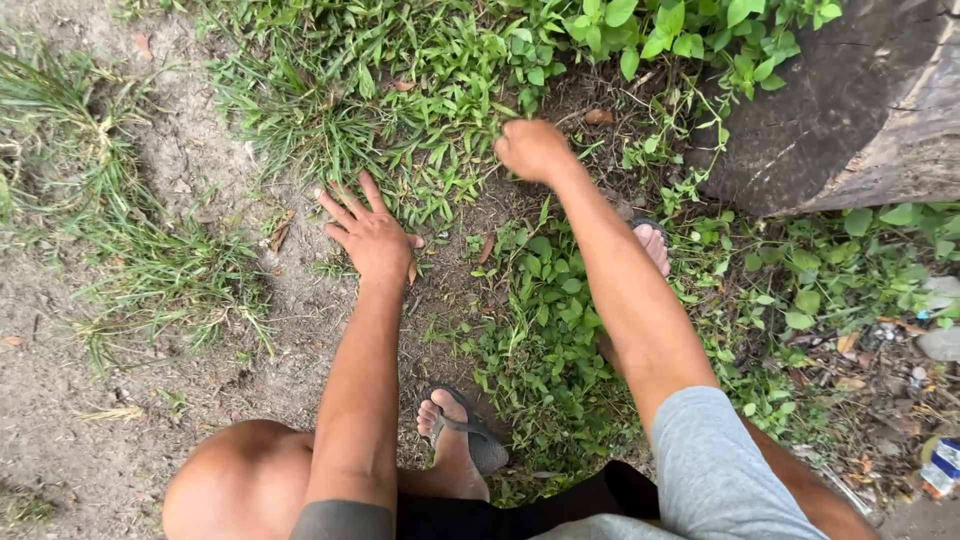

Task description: Manually pulling weeds and grass from the ground around a wooden log.

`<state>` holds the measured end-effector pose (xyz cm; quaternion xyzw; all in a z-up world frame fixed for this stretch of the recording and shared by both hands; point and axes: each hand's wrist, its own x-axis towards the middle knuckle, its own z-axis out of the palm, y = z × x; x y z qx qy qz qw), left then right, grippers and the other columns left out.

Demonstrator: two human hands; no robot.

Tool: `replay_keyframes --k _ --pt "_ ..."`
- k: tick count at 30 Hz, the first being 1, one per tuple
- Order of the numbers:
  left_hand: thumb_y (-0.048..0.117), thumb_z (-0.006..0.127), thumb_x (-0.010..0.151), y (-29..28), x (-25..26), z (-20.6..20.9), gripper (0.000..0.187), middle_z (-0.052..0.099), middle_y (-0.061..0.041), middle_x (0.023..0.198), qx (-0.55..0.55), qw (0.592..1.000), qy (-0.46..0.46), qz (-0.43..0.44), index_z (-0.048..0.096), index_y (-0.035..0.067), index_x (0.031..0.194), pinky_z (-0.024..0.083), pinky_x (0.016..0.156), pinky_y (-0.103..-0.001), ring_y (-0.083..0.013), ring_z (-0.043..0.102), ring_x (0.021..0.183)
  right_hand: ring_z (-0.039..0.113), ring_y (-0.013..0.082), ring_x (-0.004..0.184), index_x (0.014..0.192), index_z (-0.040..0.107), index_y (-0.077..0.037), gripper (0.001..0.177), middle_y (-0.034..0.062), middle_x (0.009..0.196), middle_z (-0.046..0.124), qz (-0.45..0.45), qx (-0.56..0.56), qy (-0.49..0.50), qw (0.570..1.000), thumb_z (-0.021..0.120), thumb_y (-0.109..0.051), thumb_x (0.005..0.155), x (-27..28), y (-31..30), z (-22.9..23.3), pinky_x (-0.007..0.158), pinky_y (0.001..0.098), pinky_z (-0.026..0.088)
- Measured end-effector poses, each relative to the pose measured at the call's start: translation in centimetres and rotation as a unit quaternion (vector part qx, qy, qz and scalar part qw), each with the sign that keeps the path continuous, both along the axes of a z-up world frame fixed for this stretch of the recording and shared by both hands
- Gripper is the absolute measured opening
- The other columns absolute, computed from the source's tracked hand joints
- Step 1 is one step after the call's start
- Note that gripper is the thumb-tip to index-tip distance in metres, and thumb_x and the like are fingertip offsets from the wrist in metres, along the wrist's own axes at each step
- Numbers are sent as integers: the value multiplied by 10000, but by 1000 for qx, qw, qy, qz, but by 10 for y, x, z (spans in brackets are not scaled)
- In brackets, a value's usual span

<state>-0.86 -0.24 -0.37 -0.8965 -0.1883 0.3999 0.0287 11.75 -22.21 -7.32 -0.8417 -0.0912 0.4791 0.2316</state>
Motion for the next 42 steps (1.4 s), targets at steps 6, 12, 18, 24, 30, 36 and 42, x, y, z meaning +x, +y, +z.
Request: replay_keyframes --k 6,12,18,24,30,36,42 --pt "406 799 836 -6 17 17 1149 69 -291 1668 18 998 50 18 37 132 1651 215 1151 -624 -518 -36 1505 716 269 808 914 740 -64 318 146 866 721 185 32 158 969 485 -241 981 -105 66 88 869 478 578" --pt "481 904 696 2 13 22 1242 190 -302 1643 -13 1000 -4 28 185 135 1647 279 1158 -604 -503 -2 1504 701 207 656 797 717 -99 168 72 748 707 242 42 16 969 621 -140 929 -146 45 48 697 389 610" --pt "520 898 683 3 0 3 1316 176 -359 1617 -1 1000 -30 -6 107 89 1642 304 1099 -648 -565 18 1478 717 362 868 1171 652 30 324 187 1107 594 -143 0 -107 984 498 76 890 -31 -6 71 794 519 612" --pt "457 860 768 0 0 5 1264 139 -371 1624 -3 1000 -21 -6 32 68 1640 272 1103 -644 -583 -22 1469 724 452 872 1413 461 120 478 331 1355 512 -110 -88 -212 967 508 71 939 -29 -15 -35 746 539 591" --pt "596 847 677 2 1 0 1365 141 -341 1641 9 1000 1 1 30 91 1646 280 1139 -653 -546 -12 1489 759 385 794 1100 692 42 271 210 918 695 -92 -51 -206 973 582 40 853 -42 -4 -22 726 509 611" --pt "630 815 713 3 9 11 1327 156 -351 1631 2 999 32 -12 42 91 1647 300 1118 -642 -549 46 1486 756 294 847 1141 742 -66 277 170 941 737 165 -3 133 977 536 -56 956 -95 28 94 842 455 627" --pt "598 822 717 -1 8 10 1301 129 -318 1653 17 1000 13 6 58 119 1656 283 1130 -633 -527 50 1502 582 198 536 1141 565 65 345 98 715 583 -150 17 -141 978 672 -241 1023 -62 38 98 500 311 480"
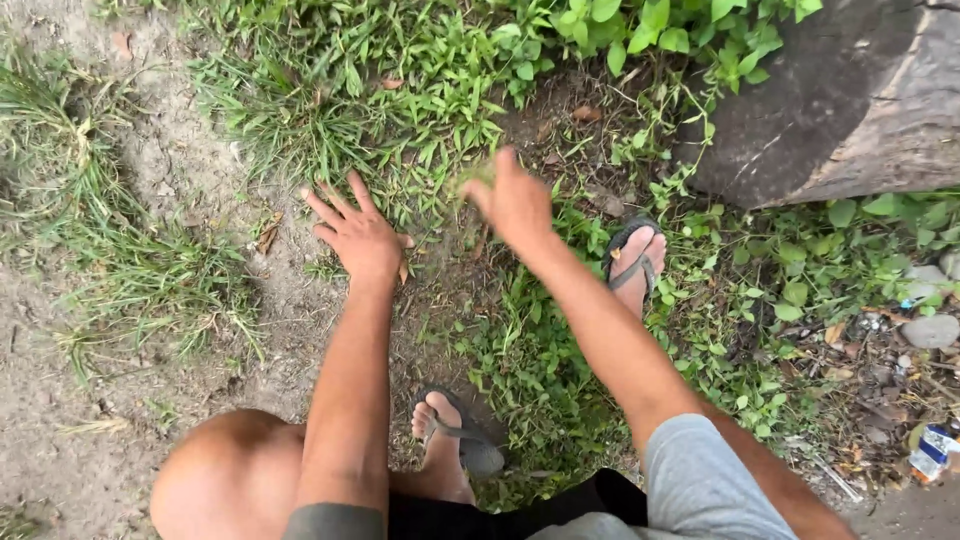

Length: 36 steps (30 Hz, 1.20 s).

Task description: Manually pulling weeds and grass from the ground around a wooden log.

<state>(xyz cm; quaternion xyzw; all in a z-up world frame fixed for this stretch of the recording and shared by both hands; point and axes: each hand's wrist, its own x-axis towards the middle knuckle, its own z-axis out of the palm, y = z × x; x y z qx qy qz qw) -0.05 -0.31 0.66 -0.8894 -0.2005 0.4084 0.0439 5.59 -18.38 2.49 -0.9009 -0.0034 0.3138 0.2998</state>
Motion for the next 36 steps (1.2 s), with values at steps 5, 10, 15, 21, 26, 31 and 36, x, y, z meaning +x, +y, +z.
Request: replay_keyframes --k 5,10,15,21,26,31,36 --pt "613 817 715 -1 0 1 1310 197 -330 1636 0 1000 0 -8 61 96 1652 287 1138 -629 -530 41 1495 667 341 847 1273 573 23 351 211 1081 578 5 -4 -107 994 680 23 938 6 -42 -106 703 456 571" --pt "626 801 737 -1 5 8 1280 273 -339 1605 -10 1000 -5 -19 91 62 1640 313 1127 -611 -536 65 1486 670 412 1074 1252 591 -21 230 188 1128 627 -177 147 -30 973 553 7 1026 9 -51 -124 901 550 570" --pt "633 817 691 -4 3 4 1339 263 -307 1630 13 1000 9 -12 49 98 1649 278 1164 -615 -524 66 1495 597 359 1291 1457 473 46 465 256 1414 574 -347 185 135 909 579 -194 1073 -3 -46 -58 1089 519 468" --pt "689 804 665 3 4 2 1382 265 -324 1614 1 999 28 -25 36 80 1639 304 1148 -622 -542 76 1483 698 366 885 1371 565 115 544 349 1327 600 -62 -61 301 950 561 -329 1058 -31 -123 -120 728 518 552" --pt "664 804 665 0 -1 -5 1366 272 -322 1617 8 1000 20 -19 54 76 1643 296 1155 -621 -539 47 1485 708 378 919 1226 679 27 606 251 1099 676 -138 -25 199 970 596 -540 1029 -6 -76 -81 776 516 557" --pt "673 791 691 -1 1 -2 1345 260 -331 1612 13 999 20 -33 49 75 1640 327 1155 -602 -524 72 1488 707 345 1040 1275 633 37 574 256 1155 683 -186 -24 200 962 633 -474 1014 5 -68 -94 918 522 569" --pt "684 782 691 1 3 2 1330 285 -340 1597 8 999 17 -32 89 57 1637 334 1146 -612 -542 82 1478 574 410 1205 1268 572 102 747 316 1317 515 -198 114 322 919 754 -520 896 22 -43 3 1044 573 462"
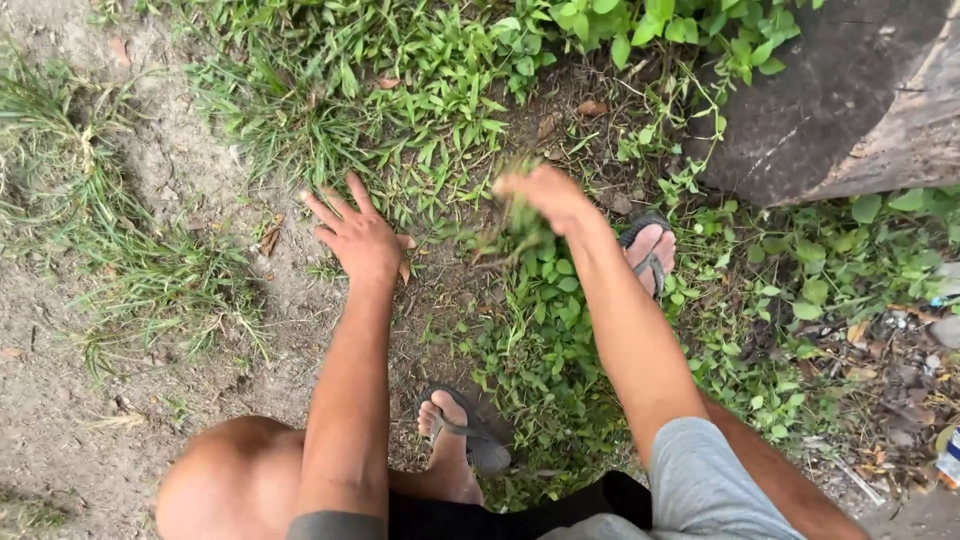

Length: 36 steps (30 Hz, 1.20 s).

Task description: Manually pulling weeds and grass from the ground around a wooden log.

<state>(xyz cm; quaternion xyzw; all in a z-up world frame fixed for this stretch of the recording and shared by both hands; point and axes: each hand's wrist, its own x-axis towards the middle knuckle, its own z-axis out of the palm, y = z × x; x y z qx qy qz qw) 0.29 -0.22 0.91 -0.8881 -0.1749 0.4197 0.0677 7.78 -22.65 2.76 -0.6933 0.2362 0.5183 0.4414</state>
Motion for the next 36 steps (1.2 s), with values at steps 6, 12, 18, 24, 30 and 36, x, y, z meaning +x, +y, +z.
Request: replay_keyframes --k 6,12,18,24,30,36 --pt "589 818 739 -5 2 3 1280 274 -291 1629 23 1000 -4 15 54 112 1649 288 1187 -598 -484 59 1505 627 236 613 805 667 -37 646 146 729 600 71 -116 -134 982 538 -632 1021 -29 13 -101 711 450 560" --pt "614 817 713 -5 4 5 1303 304 -282 1623 22 1000 7 10 63 110 1648 276 1184 -610 -497 77 1499 460 159 429 889 654 29 534 33 525 477 58 -87 -132 986 512 -456 1063 -27 10 -138 502 406 464" --pt "585 818 739 -3 3 4 1284 231 -304 1634 8 1000 14 6 46 98 1643 295 1160 -608 -525 76 1495 617 265 645 977 685 27 355 149 772 605 222 44 -17 974 415 -203 989 -38 50 -46 699 387 582" --pt "422 743 923 -2 4 6 1045 207 -293 1643 6 1000 8 22 50 132 1649 318 1138 -581 -505 61 1506 634 391 1242 1305 636 45 428 265 1218 677 312 77 -5 947 530 -268 1033 -34 82 66 1045 500 526" --pt "485 871 731 -4 4 7 1274 193 -302 1649 9 1000 10 21 69 124 1652 288 1137 -615 -519 5 1499 607 197 620 1139 669 47 323 97 699 607 86 -122 -264 953 545 -244 1074 -28 63 -21 586 313 514" --pt "530 875 680 -4 1 -1 1338 161 -310 1650 4 1000 17 25 49 124 1650 295 1103 -608 -541 -2 1492 661 237 656 801 664 -49 456 81 630 581 141 -156 -231 950 586 -421 1052 -1 75 -62 782 380 595"
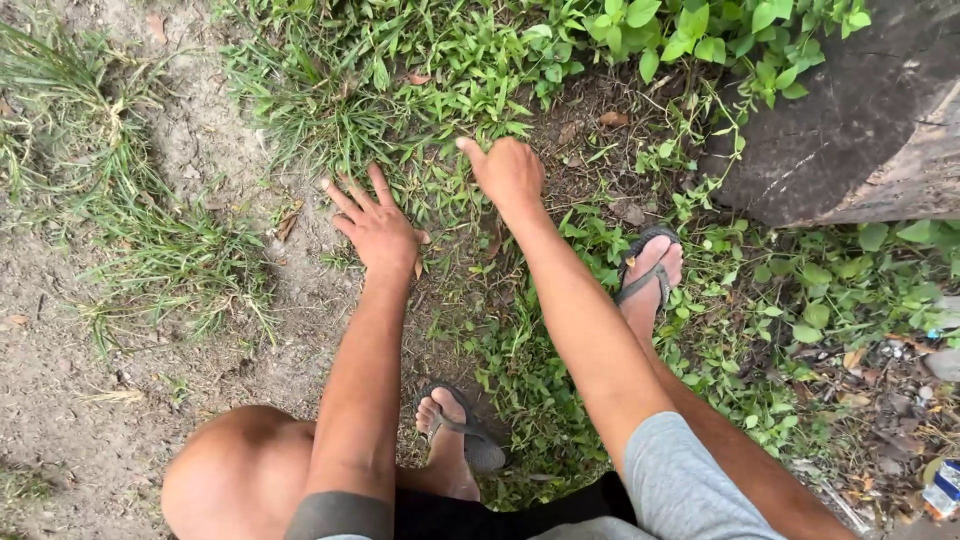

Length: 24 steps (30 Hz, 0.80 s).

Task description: Manually pulling weeds and grass from the ground around a wooden log.

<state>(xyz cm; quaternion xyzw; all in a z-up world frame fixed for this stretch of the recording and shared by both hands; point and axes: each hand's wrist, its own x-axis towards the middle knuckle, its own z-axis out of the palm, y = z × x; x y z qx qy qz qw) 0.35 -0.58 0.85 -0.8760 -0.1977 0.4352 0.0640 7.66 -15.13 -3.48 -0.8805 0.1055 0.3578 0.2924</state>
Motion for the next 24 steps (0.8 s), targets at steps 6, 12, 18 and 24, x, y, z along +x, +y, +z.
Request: replay_keyframes --k 6,12,18,24 --pt "523 867 694 1 0 -2 1312 157 -317 1647 -6 1000 -5 6 61 123 1649 297 1108 -622 -537 15 1500 583 175 527 840 687 -59 279 65 613 600 -135 126 86 979 589 -302 937 -24 -18 -123 543 403 521" --pt "490 853 742 3 -2 -11 1257 165 -309 1655 5 1000 -11 -1 68 129 1654 228 1162 -651 -520 4 1510 528 350 1320 1340 566 23 881 225 1375 550 -487 212 188 826 899 -466 688 4 -59 -2 990 614 365" --pt "530 827 776 2 9 8 1178 228 -282 1646 5 1000 -1 7 126 165 1649 279 1156 -619 -515 61 1503 456 76 530 848 562 -201 216 -57 634 431 -598 518 41 610 709 -310 963 -8 -117 -6 525 256 432" --pt "506 843 743 2 8 6 1262 116 -279 1663 -9 999 20 30 40 160 1653 239 1143 -615 -538 -27 1492 437 390 1419 1507 461 -51 612 182 1506 498 -172 53 120 976 655 -396 1040 34 -97 56 1167 593 357"
